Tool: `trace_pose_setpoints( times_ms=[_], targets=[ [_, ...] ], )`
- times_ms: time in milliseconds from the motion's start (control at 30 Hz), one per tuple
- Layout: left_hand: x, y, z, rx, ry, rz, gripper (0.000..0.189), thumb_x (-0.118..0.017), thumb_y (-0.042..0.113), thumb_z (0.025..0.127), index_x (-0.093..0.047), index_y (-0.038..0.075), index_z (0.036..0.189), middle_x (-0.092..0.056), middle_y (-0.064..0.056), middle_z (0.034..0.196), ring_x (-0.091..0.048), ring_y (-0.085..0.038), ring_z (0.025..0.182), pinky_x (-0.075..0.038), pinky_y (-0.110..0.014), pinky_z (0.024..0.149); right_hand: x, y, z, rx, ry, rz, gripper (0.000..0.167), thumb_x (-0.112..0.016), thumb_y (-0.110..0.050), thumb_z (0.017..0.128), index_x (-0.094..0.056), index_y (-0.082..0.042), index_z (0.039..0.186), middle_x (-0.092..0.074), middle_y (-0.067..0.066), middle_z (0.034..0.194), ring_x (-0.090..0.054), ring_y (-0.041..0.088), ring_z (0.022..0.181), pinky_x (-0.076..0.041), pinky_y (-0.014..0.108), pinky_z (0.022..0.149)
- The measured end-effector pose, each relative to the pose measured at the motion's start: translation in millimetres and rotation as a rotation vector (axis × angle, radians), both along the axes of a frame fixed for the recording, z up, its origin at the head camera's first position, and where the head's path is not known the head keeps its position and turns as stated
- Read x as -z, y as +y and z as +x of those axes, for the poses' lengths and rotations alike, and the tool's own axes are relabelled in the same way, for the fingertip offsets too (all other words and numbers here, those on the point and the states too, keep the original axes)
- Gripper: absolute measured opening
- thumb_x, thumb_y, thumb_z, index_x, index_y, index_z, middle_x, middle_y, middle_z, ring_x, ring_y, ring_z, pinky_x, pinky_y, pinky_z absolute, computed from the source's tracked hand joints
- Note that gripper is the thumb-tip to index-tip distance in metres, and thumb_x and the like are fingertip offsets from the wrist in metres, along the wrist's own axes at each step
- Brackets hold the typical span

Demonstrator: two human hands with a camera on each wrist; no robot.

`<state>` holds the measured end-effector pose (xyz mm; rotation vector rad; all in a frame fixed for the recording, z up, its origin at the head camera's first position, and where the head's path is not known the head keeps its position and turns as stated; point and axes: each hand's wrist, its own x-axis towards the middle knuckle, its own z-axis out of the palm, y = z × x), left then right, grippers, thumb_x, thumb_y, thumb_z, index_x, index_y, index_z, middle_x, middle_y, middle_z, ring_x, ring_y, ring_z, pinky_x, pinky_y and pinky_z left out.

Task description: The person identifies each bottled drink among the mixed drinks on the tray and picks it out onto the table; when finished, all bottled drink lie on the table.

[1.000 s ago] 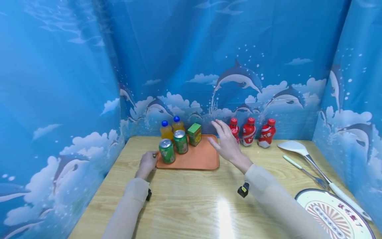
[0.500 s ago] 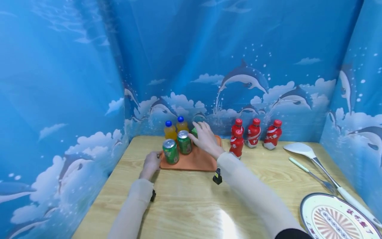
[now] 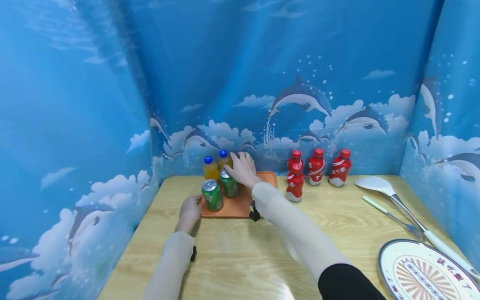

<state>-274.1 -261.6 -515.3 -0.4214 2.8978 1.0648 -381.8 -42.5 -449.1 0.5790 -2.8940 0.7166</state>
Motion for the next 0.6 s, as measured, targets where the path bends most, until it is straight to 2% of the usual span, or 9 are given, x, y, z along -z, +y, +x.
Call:
trace_pose_setpoints(
  times_ms=[167,267,367,467,500,600],
  targets=[
    [-2.2,-0.1,0.4,-0.002,-0.006,-0.012,0.048,-0.05,0.003,0.103,-0.056,0.005,0.151,-0.069,-0.026,0.132,-0.061,-0.012,0.055,-0.051,-0.024,0.05,-2.1,-8,-7.4,0.017,-0.024,0.018,0.07,-0.053,-0.056,0.106,-0.036,-0.022,0.165,-0.042,0.016,0.163,-0.032,0.038,0.154,-0.028,0.055,0.132],
    [-2.0,-1.4,0.6,-0.013,-0.008,-0.025,0.047,-0.051,0.003,0.104,-0.057,0.007,0.151,-0.07,-0.026,0.13,-0.068,-0.019,0.061,-0.056,-0.028,0.053,-3.4,-15,-11.1,0.025,-0.043,0.019,0.072,-0.055,-0.058,0.104,-0.037,-0.023,0.165,-0.042,0.016,0.163,-0.031,0.039,0.155,-0.024,0.058,0.133],
    [-0.8,0.5,0.1,-0.004,0.007,-0.076,0.047,-0.051,0.002,0.103,-0.059,0.007,0.149,-0.068,-0.024,0.138,-0.076,-0.032,0.093,-0.063,-0.04,0.073,-4.5,-18,-14.5,0.04,-0.055,0.031,0.072,-0.055,-0.059,0.104,-0.038,-0.024,0.164,-0.042,0.016,0.163,-0.031,0.04,0.155,-0.022,0.06,0.133],
    [0.5,3.9,-1.0,0.015,0.015,-0.144,0.049,-0.051,0.001,0.101,-0.059,0.007,0.149,-0.063,-0.023,0.147,-0.067,-0.042,0.125,-0.06,-0.053,0.095,-5.4,-19,-17.0,0.062,-0.079,0.047,0.072,-0.056,-0.061,0.103,-0.039,-0.025,0.164,-0.041,0.014,0.164,-0.032,0.04,0.155,-0.02,0.06,0.134],
    [0.7,4.8,-1.4,0.022,0.019,-0.17,0.049,-0.052,0.001,0.1,-0.059,0.007,0.149,-0.061,-0.023,0.149,-0.063,-0.044,0.131,-0.058,-0.055,0.1,-5.8,-19,-17.5,0.069,-0.082,0.051,0.073,-0.057,-0.061,0.102,-0.04,-0.026,0.163,-0.042,0.013,0.164,-0.032,0.04,0.155,-0.02,0.06,0.134],
    [0.0,6.0,-2.4,0.014,0.028,-0.206,0.051,-0.053,0.001,0.098,-0.06,0.008,0.148,-0.062,-0.024,0.147,-0.061,-0.047,0.132,-0.057,-0.059,0.101,-7.5,-20,-19.7,0.075,-0.095,0.053,0.075,-0.058,-0.065,0.1,-0.04,-0.027,0.163,-0.041,0.012,0.165,-0.033,0.04,0.154,-0.02,0.061,0.133]
  ],
)
